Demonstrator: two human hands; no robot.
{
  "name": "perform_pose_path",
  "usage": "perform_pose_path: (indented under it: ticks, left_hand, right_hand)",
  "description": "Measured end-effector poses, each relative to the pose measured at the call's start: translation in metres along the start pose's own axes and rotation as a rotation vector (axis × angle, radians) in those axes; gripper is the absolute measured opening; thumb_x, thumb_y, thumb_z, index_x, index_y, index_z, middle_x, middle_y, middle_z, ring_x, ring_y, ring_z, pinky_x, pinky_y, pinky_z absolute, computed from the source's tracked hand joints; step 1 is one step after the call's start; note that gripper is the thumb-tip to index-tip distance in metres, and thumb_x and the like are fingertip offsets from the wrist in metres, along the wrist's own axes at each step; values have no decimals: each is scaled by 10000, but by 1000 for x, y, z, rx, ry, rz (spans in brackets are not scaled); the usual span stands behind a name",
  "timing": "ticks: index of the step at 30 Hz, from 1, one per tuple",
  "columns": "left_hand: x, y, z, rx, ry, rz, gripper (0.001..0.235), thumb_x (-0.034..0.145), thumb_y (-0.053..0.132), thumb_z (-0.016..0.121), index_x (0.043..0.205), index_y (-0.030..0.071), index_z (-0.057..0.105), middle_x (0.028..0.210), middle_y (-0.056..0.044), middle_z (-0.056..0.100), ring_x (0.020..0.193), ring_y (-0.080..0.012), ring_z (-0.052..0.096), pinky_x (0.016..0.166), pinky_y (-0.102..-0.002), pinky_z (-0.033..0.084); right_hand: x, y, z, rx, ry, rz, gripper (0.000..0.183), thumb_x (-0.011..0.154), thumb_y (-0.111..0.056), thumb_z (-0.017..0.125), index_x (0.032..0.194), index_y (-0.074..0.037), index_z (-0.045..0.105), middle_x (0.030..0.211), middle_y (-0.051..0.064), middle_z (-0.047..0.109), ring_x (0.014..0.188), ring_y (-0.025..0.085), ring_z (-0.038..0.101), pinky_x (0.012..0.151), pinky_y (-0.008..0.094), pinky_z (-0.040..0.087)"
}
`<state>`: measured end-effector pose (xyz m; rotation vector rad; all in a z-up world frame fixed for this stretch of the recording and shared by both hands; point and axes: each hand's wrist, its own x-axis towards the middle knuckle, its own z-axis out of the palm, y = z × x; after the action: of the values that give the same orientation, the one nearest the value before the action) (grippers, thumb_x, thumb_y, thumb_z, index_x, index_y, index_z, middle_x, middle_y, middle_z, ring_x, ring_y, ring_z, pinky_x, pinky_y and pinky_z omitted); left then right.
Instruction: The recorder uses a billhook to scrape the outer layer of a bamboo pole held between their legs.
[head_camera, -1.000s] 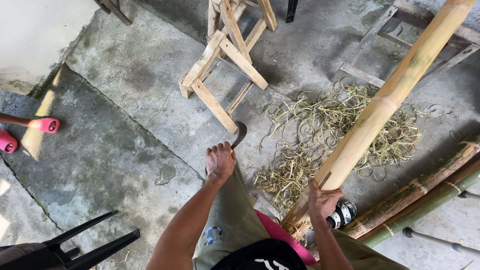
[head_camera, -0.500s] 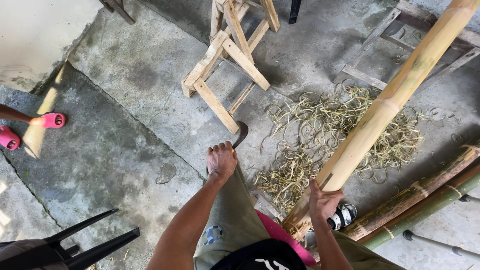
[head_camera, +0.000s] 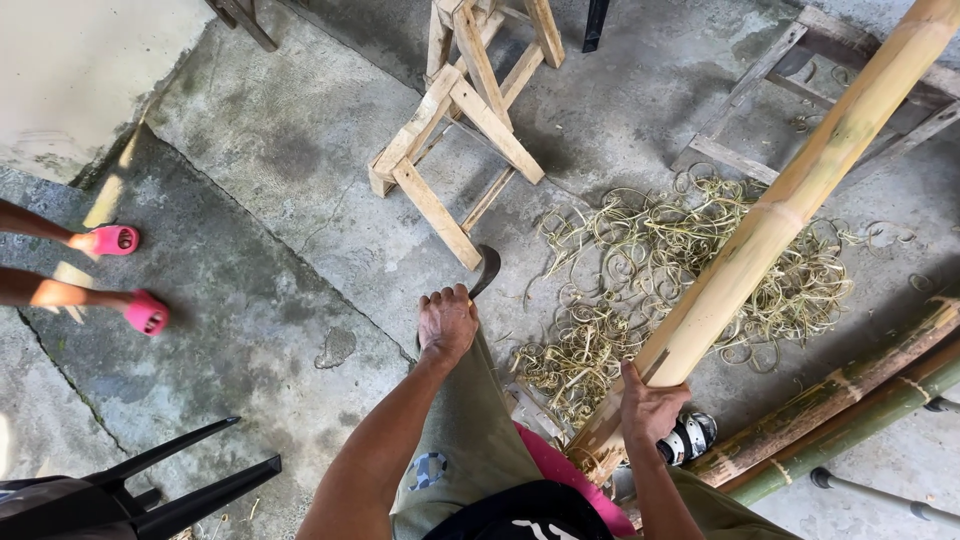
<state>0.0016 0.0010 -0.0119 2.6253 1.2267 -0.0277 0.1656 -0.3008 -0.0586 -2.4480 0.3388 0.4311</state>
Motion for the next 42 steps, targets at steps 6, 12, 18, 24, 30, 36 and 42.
perform_pose_path:
  ticks: [6,12,18,24,30,36,42]
  left_hand:
    - [0,1,-2,-3,23,7,219,887,254,692,968,57,642,928,-136,701,925,-303,687,905,-470,481]
    - [1,2,-1,2,-13,-1,222,916,263,678,974,53,639,915,-136,699,920,-294,688,915,-476,480]
    - [-1,2,-3,9,-16,-1,231,914,272,678,974,53,637,920,-136,698,927,-294,686,915,-472,483]
    - [0,4,-4,5,-6,-7,226,903,271,679,972,60,638,941,-139,701,944,-303,676,913,-469,471]
    - [0,0,4,9,15,5,211,921,258,662,983,58,636,963,-146,703,965,-314,674,913,-471,470]
    - [0,4,-3,-14,2,-1,218,883,248,676,983,59,638,974,-153,700,978,-327,668,909,-478,461]
    - [1,3,3,6,-30,-6,207,930,246,643,1004,53,635,984,-152,702,987,-317,671,930,-475,458]
  right_hand:
    - [-3,-1,-1,0,9,-10,1067,708,-590,888,1393,30,354,1260,271,585,1152,454,623,1017,541,506]
    - [2,3,1,-8,6,-13,1084,718,-596,875,1415,35,336,1236,271,575,1140,449,623,991,545,526]
    - [4,10,3,-1,0,-39,1064,732,-595,871,1408,33,340,1203,257,571,1112,437,630,966,545,545]
    - [2,4,2,-4,-8,-10,1045,719,-575,865,1401,27,350,1211,268,581,1096,437,641,979,542,546]
    - [6,8,4,-34,18,-14,1032,737,-582,869,1377,48,361,1197,289,591,1078,440,644,971,536,542]
    - [16,17,13,-42,10,11,1034,724,-592,863,1393,17,361,1185,265,606,1077,419,650,960,524,553]
    - [14,14,9,-18,0,-3,1072,726,-582,867,1418,35,330,1162,251,590,1027,403,652,912,524,579]
